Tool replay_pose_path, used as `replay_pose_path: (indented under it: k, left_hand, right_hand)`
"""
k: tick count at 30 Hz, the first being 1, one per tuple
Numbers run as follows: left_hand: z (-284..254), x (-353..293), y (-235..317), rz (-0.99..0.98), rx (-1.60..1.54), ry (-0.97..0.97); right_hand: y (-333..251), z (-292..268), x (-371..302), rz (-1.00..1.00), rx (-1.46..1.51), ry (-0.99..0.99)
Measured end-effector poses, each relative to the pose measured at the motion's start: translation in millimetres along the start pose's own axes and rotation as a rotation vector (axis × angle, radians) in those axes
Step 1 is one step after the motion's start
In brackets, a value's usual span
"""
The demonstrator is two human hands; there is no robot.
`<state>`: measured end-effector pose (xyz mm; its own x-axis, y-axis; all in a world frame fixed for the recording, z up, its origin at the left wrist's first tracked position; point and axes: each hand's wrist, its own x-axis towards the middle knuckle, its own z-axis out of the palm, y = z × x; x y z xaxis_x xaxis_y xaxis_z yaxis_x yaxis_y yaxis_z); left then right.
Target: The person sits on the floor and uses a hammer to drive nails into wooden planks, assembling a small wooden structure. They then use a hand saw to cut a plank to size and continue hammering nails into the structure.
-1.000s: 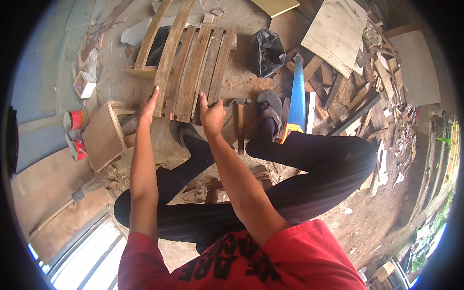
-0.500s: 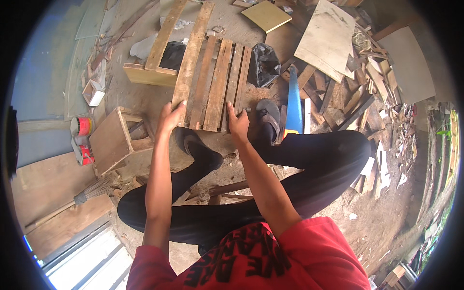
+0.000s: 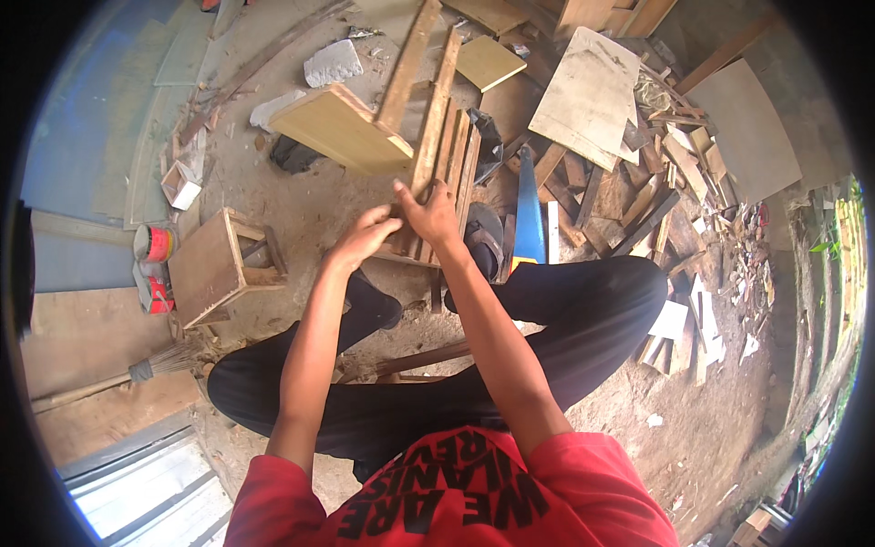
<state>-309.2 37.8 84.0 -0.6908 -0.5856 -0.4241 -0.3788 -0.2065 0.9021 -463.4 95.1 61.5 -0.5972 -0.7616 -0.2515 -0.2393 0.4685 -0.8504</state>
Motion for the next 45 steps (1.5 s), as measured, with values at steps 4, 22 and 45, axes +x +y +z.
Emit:
replay_pose_path:
  k: [4,22,45]
  left_hand:
    - [-32.5,6.7,-17.2,0.170,-0.107,0.185]
    - [-53.0,26.3,-102.5,-0.325,-0.358,0.328]
    - [-166.0,-127.4,163.1,0.738,-0.641,0.717]
  right_hand:
    - [55.5,17.6,15.8,-0.092,-0.124,0.221]
    - [37.7,-105.9,-21.0,-0.227,0.611,-0.313]
    - [-86.6,-42.1,-19.0,-0.314,0.657,-0.686]
